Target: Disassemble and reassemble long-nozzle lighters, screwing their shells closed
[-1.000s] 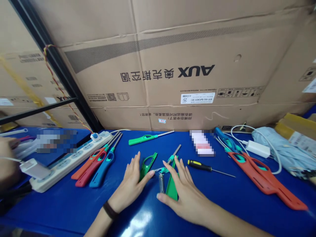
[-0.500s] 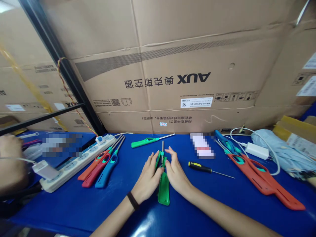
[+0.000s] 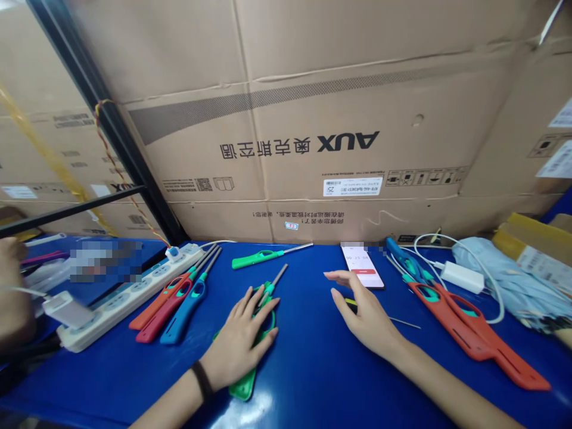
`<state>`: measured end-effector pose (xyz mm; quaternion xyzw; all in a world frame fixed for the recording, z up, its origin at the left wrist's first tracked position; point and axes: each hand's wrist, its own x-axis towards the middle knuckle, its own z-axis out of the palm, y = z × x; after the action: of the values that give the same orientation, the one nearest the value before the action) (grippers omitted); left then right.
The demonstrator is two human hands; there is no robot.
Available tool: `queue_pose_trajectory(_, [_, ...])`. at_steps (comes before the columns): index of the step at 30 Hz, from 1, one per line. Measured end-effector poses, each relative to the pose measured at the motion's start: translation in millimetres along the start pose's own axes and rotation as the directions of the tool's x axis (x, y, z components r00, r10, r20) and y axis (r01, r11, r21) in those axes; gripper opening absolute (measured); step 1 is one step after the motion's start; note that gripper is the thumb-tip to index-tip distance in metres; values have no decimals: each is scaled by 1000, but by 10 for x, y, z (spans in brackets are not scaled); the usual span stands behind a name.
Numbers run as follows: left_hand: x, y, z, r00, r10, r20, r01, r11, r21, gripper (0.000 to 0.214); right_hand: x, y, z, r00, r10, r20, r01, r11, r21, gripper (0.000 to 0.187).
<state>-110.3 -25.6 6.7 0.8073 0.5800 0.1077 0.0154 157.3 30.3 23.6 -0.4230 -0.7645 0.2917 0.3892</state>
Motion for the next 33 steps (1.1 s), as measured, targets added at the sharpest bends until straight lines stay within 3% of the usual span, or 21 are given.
queue_pose_trajectory(3, [-158,-345,-77,1000,26,12,-26,999,48,52,-45,26,-30,999,7,48,-6,1000,-15,26])
queue_pose_trajectory(7, [-191,-662,-137,999,-22,-24,24,996,85,52,-60,36,3,993,-2,116,5,1000,-26,24])
queue_pose_trajectory(17, [27,-932,-120,994,-110,23,107,989,105,54,-143,77,-18,973,-66,220,90,991,-98,21])
queue_pose_trajectory(21, [149,-861,-231,994,-105,-35,110,973,204,61,-140,66,-18,976,-152,157,178,971,-162,21])
queue_pose_trajectory(25, [576,-617,-298,996,-47,-72,66,955,289,52,-114,61,-9,963,-255,90,270,931,-247,20])
queue_pose_trajectory(30, [1315,-351,-88,998,5,-57,14,948,318,40,-110,102,-40,960,-265,92,280,918,-282,21])
queue_pose_trajectory(33, [1573,-246,24,997,80,-9,-74,951,299,30,-98,101,-99,968,-234,95,251,929,-271,20])
